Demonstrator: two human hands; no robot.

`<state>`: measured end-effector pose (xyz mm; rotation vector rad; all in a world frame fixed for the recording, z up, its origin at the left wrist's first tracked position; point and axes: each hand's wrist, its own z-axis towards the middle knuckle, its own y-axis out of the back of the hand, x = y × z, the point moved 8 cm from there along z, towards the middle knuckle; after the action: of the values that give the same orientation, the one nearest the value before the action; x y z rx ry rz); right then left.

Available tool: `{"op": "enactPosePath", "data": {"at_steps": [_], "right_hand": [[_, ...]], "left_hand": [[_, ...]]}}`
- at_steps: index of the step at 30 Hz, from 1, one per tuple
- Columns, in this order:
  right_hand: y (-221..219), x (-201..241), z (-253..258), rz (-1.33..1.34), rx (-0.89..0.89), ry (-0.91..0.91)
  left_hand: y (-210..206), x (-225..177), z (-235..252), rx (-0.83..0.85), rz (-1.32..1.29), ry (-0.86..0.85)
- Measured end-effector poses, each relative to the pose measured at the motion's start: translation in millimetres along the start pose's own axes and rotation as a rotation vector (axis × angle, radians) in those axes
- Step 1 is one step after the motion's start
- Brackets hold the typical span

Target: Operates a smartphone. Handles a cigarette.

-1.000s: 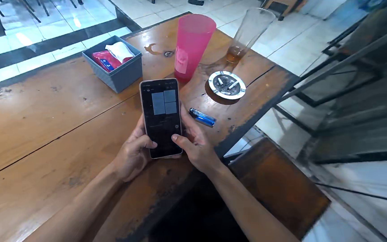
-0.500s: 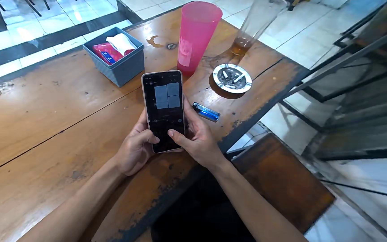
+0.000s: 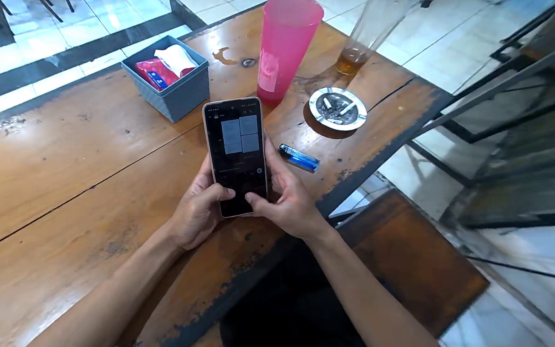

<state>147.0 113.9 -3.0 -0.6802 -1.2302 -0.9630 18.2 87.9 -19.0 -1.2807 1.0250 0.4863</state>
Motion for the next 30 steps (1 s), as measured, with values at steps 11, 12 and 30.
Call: {"op": "enactPosePath", "data": {"at_steps": [11,12,30], "right_hand": [[3.2,-1.1,-1.3,0.021,-0.034,-0.024],[3.4,-0.9,-1.4,0.022,-0.042,-0.025],[1.7,-1.9,-0.7,0.051,-0.027,-0.038]], "left_hand": [[-3.3,0.3,-0.1,0.03,-0.011,-0.023],[-3.5,0.3,0.0,0.033,-0.01,-0.023],[-1.3,0.1,1.1,-0.006,0.005,-0.043]]}}
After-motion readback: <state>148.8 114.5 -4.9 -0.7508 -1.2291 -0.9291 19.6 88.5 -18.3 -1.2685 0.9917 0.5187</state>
